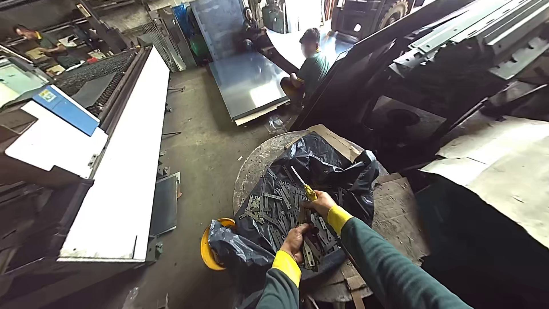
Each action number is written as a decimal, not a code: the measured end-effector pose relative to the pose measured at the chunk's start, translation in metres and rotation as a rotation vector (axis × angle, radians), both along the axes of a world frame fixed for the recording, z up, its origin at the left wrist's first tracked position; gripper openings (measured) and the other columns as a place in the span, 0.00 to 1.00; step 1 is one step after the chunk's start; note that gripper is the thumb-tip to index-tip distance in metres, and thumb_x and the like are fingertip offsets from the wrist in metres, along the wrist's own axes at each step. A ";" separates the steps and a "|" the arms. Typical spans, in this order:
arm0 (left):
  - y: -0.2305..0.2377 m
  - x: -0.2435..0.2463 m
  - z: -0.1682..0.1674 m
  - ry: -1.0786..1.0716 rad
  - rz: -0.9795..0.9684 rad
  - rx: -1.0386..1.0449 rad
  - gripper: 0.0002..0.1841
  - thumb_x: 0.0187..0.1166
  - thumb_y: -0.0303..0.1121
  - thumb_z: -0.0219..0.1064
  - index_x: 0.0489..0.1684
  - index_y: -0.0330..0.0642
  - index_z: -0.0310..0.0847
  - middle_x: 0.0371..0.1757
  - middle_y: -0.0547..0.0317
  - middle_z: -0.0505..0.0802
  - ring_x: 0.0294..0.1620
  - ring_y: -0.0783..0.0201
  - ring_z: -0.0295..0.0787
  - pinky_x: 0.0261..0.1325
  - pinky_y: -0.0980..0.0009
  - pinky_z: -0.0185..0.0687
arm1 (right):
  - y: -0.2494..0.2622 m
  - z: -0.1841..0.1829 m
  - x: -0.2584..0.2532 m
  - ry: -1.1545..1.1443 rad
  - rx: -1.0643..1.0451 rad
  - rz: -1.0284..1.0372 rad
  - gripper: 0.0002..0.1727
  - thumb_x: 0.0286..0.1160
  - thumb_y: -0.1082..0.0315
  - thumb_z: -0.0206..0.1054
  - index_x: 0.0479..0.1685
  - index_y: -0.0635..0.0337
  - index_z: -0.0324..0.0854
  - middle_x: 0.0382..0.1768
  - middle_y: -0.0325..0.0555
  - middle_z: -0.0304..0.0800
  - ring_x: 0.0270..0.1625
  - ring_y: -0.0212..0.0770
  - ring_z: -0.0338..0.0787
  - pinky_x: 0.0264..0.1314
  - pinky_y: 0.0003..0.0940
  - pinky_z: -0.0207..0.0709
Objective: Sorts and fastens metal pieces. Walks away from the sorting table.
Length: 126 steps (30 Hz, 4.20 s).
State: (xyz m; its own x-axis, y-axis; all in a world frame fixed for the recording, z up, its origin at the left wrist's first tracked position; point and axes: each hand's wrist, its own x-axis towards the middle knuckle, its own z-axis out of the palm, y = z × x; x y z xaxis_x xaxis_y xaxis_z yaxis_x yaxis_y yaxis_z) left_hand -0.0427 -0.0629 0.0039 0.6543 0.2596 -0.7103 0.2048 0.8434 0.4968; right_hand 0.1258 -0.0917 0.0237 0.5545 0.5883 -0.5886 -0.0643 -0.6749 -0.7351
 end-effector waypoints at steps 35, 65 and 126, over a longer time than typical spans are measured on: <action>0.000 0.022 -0.081 -0.011 0.486 -0.183 0.25 0.93 0.53 0.41 0.56 0.45 0.79 0.43 0.50 0.91 0.45 0.55 0.90 0.46 0.52 0.87 | 0.043 0.000 -0.016 -0.269 -0.333 0.770 0.29 0.65 0.60 0.81 0.68 0.53 0.81 0.60 0.57 0.90 0.65 0.60 0.89 0.66 0.67 0.80; 0.037 -0.102 -0.022 -0.128 0.643 0.011 0.11 0.91 0.32 0.53 0.48 0.34 0.77 0.32 0.52 0.89 0.25 0.61 0.89 0.32 0.66 0.92 | -0.176 0.021 -0.054 -0.383 0.196 0.623 0.19 0.71 0.54 0.78 0.55 0.57 0.92 0.71 0.62 0.84 0.67 0.60 0.88 0.66 0.60 0.83; -0.207 -0.472 -0.131 -0.052 0.114 0.077 0.20 0.70 0.21 0.72 0.60 0.24 0.74 0.34 0.46 0.93 0.30 0.57 0.93 0.40 0.62 0.94 | -0.120 0.076 -0.417 -0.413 -0.935 1.762 0.32 0.80 0.38 0.66 0.44 0.65 0.87 0.42 0.58 0.92 0.49 0.57 0.93 0.53 0.61 0.82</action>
State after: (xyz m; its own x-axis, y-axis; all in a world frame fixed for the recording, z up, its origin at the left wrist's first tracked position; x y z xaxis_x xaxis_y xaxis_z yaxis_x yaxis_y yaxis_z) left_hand -0.5148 -0.2703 -0.1270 0.6530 0.3872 -0.6509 0.0816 0.8184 0.5688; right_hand -0.2911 -0.2115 0.0999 -0.0096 0.1822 -0.9832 0.9959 0.0906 0.0070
